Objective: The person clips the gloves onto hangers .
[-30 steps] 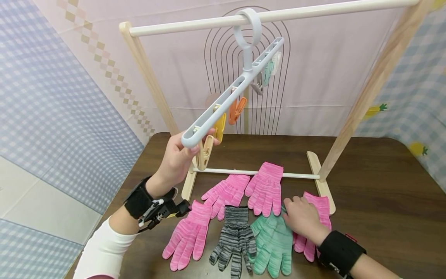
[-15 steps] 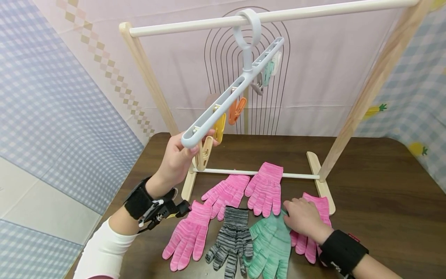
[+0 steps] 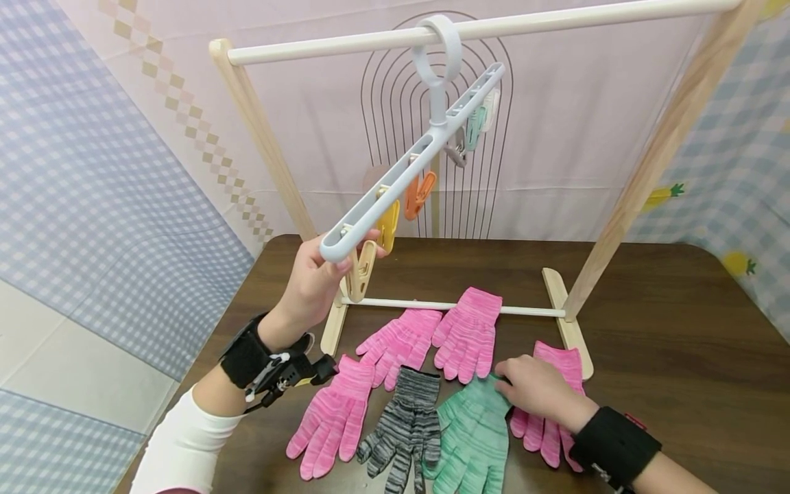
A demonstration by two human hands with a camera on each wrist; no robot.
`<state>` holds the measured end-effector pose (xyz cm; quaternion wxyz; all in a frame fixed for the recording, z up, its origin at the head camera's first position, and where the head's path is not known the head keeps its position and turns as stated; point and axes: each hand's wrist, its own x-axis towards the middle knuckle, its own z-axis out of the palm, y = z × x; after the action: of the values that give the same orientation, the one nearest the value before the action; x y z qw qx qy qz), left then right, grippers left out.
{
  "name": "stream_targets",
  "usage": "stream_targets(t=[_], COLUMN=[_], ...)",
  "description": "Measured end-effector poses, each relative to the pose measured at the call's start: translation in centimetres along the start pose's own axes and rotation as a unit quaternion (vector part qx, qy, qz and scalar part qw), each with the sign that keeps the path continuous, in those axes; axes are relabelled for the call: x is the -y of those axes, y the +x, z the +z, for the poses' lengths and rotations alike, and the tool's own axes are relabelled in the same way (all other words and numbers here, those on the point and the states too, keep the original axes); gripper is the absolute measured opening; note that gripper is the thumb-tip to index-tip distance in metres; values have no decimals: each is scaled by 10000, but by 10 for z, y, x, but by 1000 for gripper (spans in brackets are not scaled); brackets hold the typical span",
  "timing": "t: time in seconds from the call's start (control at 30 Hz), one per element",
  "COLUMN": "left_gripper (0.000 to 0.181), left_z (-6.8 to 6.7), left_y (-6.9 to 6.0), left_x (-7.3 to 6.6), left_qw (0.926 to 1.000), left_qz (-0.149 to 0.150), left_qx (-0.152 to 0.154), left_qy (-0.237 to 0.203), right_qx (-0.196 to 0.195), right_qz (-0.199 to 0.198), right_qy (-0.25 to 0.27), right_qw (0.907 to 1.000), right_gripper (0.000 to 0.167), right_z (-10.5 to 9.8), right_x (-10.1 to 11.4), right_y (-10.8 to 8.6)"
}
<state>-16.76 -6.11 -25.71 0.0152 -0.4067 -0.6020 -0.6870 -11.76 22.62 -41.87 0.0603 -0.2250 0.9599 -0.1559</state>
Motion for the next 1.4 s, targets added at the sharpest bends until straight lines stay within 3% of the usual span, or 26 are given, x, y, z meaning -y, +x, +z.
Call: stream_targets(t=[0.5,0.8,1.1,1.4], left_gripper=[87,86,85,85], left_z=[-1,0,0,0], left_y=[0,0,0,-1], left_x=[1,1,0,0], left_qw=[10000,10000,10000,9999], left_qz=[18,-11,-6,-63], left_qx=[9,-11,-21,-8], left_qy=[-57,-79,-96,-113], right_qx=[59,-155,-730,-1417], right_qz=[-979,-1159,-1209,-1256], right_qy=[608,746,513,327], right_qw=[9933,9903,9886,9814], right_gripper=[25,23,17,4], right_z=[-11,-24,-35,-43], right_x=[9,21,26,31], right_y=[-1,0,0,4])
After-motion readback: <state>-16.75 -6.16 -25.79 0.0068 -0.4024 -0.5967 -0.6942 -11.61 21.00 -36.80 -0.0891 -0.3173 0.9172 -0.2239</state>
